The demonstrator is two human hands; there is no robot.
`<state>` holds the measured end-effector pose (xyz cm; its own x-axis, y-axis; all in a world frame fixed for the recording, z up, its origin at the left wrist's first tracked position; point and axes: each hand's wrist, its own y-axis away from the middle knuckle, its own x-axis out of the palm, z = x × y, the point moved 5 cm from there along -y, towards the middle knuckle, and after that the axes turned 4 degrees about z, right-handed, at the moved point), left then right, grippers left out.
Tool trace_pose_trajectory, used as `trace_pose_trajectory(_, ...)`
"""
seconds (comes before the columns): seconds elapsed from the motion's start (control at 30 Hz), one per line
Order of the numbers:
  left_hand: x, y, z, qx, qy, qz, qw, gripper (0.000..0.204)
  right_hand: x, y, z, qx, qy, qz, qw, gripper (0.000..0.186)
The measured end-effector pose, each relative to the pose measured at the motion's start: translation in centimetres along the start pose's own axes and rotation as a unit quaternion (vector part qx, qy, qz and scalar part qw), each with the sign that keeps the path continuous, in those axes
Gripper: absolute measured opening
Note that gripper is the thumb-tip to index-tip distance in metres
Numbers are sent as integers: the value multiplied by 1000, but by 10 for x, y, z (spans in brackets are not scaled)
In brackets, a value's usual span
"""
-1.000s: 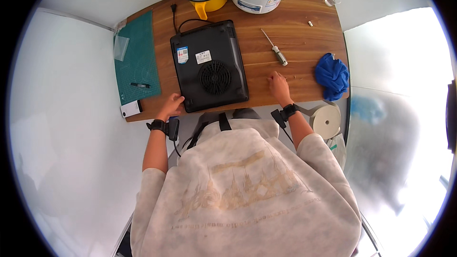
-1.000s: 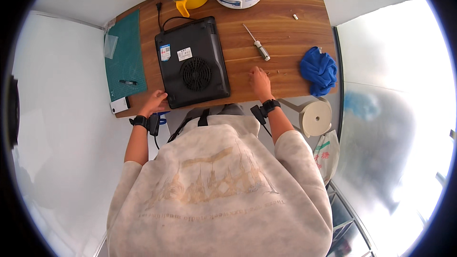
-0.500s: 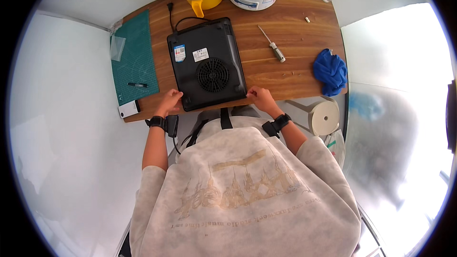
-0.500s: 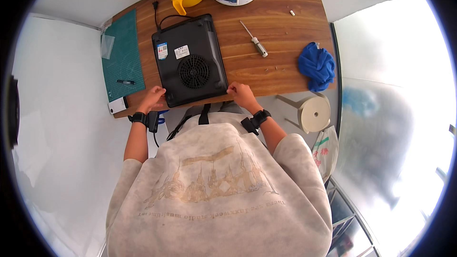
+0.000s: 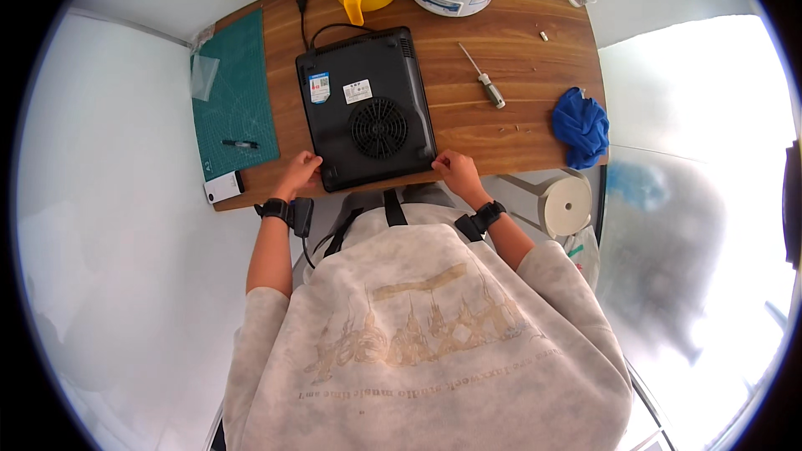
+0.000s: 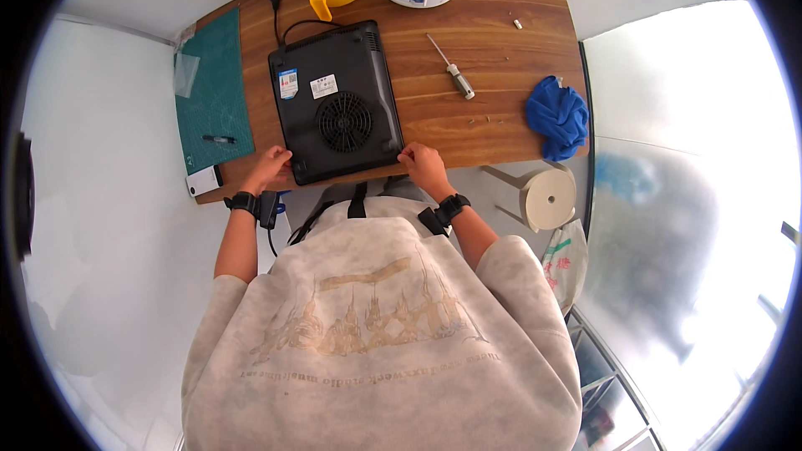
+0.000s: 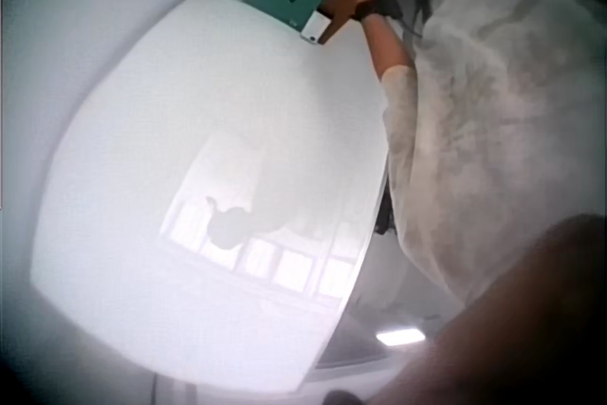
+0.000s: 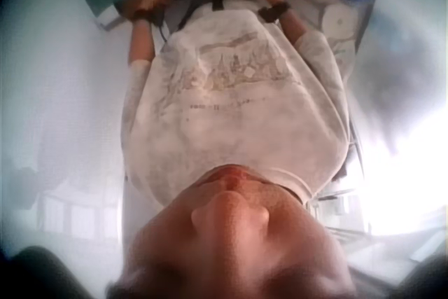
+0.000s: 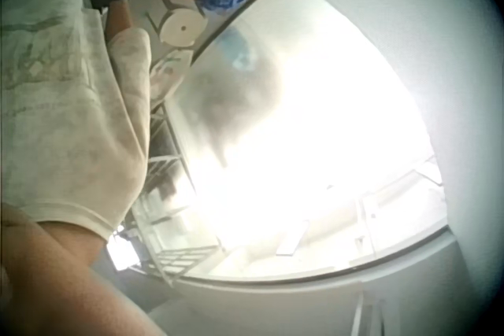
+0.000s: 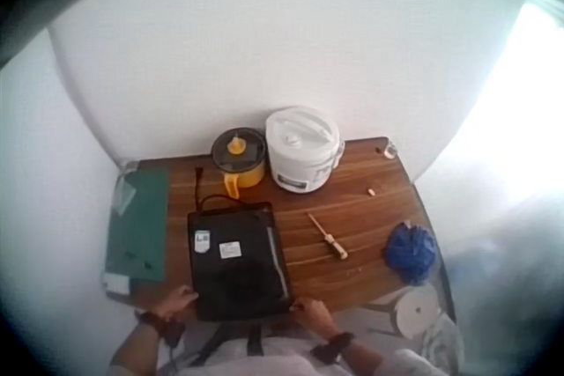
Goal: The person uses a screwdriver to remove screws from the underside of a black induction cooktop. They turn the cooktop over, remove several screws from the bottom panel, and place them on the table.
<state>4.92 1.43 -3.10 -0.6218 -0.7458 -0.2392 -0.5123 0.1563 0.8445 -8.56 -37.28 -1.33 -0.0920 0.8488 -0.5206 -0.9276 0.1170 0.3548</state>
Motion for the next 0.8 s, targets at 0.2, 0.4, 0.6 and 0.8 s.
trace_pose_trajectory(0.2, 2, 1, -7, -4, -4, 0, 1000, 32, 4, 2, -4, 12, 3, -21, 1000, 19)
trace_pose_trajectory(0.4, 3, -1, -7, 0, -9, 0, 1000, 33, -8, 5, 1, 54, 28, -49, 997, 22)
trace_pose_trajectory(0.6, 3, -11, 2, 18, -5, -8, 1000, 33, -10, -6, -2, 24, 29, 34, 999, 27)
trace_pose_trajectory(0.8, 7, -16, 1, 19, 17, -15, 1000, 33, -7, -9, -6, 23, 33, 54, 998, 28)
